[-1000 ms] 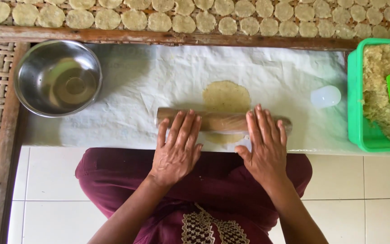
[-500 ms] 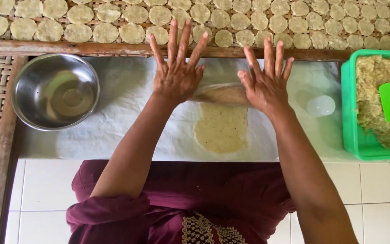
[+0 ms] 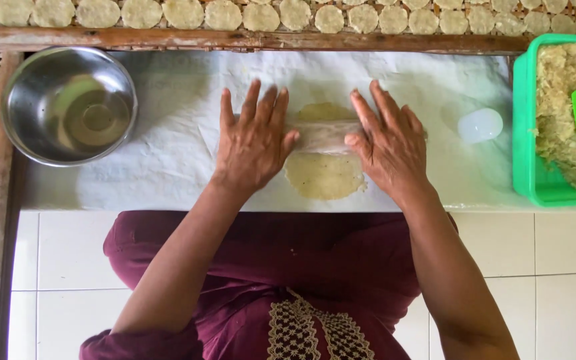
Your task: Flattening dough with a rolling pin and cutting out small circles using a circular mold.
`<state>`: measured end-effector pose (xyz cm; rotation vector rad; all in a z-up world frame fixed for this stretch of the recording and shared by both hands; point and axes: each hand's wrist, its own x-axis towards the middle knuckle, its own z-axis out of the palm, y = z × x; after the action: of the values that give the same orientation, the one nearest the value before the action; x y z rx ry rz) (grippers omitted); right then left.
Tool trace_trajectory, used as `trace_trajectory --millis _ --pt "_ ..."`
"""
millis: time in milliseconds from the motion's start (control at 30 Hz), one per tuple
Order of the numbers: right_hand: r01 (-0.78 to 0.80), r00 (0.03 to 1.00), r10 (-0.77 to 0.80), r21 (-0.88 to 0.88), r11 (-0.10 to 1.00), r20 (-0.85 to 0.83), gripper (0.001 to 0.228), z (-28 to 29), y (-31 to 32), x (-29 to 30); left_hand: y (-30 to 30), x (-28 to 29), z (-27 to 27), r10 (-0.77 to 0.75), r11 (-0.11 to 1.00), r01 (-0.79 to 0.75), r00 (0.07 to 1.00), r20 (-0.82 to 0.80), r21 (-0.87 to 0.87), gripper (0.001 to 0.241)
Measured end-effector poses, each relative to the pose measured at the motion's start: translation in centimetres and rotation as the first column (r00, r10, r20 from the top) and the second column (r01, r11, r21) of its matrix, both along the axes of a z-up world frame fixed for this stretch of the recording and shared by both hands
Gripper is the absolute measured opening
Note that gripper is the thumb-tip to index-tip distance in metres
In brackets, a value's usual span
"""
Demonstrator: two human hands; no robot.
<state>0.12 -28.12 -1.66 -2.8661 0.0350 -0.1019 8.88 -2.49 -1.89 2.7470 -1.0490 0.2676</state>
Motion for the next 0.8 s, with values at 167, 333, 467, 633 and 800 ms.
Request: trace_trajectory --millis 167,333,467,633,800 --pt "-0.148 0.986 0.153 -0.075 0.986 0.073 0.075 -0.1 -0.4 -3.0 2.2 -2.2 1.2 -0.103 0.992 0.102 0.995 0.004 0.072 0.088" --pt "-0.183 0.983 0.183 -0.071 0.980 -0.010 0.079 3.4 -0.1 -5.1 3.0 -2.1 2.5 -0.214 0.976 0.210 0.974 0.070 0.053 0.092" --pt "-0.193 0.981 0.194 -0.031 0.981 0.031 0.076 3.0 0.9 -8.1 4.1 -4.4 4.0 -0.269 0.961 0.269 0.963 0.005 0.069 0.095" --pt "-0.197 0.976 0.197 -0.007 0.980 0.090 0.067 2.3 2.7 -10.9 5.2 -7.0 3.0 -0.260 0.953 0.269 0.962 -0.081 0.139 0.090" --pt "-0.067 0.986 0.066 0.001 0.998 0.154 0.071 -1.5 1.8 -9.6 4.4 -6.8 3.3 -0.201 0.976 0.208 0.975 -0.098 0.062 0.092"
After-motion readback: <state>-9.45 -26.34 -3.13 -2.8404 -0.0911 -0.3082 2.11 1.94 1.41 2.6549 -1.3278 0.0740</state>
